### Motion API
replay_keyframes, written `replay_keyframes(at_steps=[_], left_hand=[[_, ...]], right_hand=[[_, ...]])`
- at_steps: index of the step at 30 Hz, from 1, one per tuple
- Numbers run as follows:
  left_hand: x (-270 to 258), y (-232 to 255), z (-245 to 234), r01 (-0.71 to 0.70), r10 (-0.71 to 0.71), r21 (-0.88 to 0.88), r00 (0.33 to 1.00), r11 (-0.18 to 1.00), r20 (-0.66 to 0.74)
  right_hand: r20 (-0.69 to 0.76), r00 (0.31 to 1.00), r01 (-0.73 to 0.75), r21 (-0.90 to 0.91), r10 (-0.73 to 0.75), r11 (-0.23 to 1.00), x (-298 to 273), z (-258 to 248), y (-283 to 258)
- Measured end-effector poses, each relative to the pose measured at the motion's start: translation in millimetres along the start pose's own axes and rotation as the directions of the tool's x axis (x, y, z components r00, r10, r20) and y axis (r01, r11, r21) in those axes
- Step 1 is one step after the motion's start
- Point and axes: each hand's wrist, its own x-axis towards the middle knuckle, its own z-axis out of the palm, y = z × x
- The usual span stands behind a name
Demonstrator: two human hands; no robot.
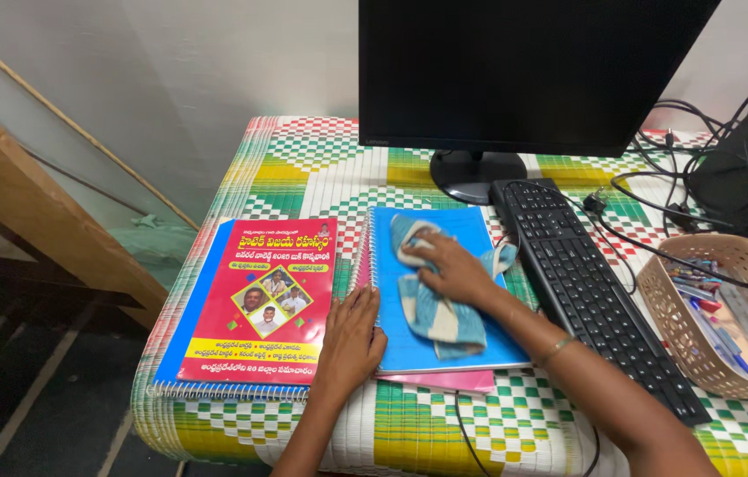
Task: The person wipes a patterned desk surface with a cloth, then wipes the covers of several notebooks and a keyboard. The person moves the notebooks aside to clean the surface underneath and returns them after cleaning.
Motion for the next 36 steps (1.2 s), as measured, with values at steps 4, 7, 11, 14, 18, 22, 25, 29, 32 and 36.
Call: replay_keyframes(at_steps=[4,7,11,14,18,22,25,29,32,36], left_hand=[[-0.6,1.9,-1.5,-0.012,0.012,0.006,1.0,1.0,-0.023],[-1.0,1.5,-0.8,-0.006,0.006,-0.007,1.0,1.0,-0.023],[-0.2,0.1,0.6,0.0,0.0,-0.009,1.0,1.0,-0.026],[0.0,-0.2,1.9,-0.002,0.002,-0.009,1.0,1.0,-0.02],[0.7,0.7,2.0,-0.008,0.008,0.0,1.0,1.0,-0.008],[0.8,0.4,-0.1,-0.032,0.031,-0.026,0.999,0.999,-0.023],[-0.3,1.0,-0.1,-0.039,0.038,-0.017,0.999,0.999,-0.024],[3.2,2.1,-2.1,-0.019,0.017,-0.052,0.999,0.998,-0.041],[2.5,3.2,-4.5,-0.009,0.006,-0.072,0.999,0.997,-0.041],[4.0,5.7,-6.4,-0.005,0.005,-0.022,1.0,1.0,0.003]], right_hand=[[-0.068,0.992,-0.108,-0.071,0.103,0.992,10.9,0.4,14.3],[-0.075,0.995,-0.078,-0.08,0.072,0.994,6.9,-0.5,12.0],[-0.019,1.0,0.014,-0.076,-0.016,0.997,-12.2,-8.0,-8.8],[0.06,0.992,0.114,-0.035,-0.112,0.993,-36.5,-10.8,-34.8],[0.114,0.947,0.297,0.03,-0.299,0.954,-53.3,-14.3,-57.8],[0.129,0.962,0.238,0.052,-0.243,0.97,-30.1,-12.2,-56.4],[0.042,0.977,0.209,0.031,-0.21,0.977,1.2,3.6,-54.4],[-0.034,0.962,0.272,0.017,-0.272,0.962,35.7,22.6,-54.1],[-0.046,0.978,0.207,0.058,-0.204,0.977,46.4,28.5,-47.9],[-0.085,0.991,0.104,0.051,-0.099,0.993,57.0,29.7,-23.5]])
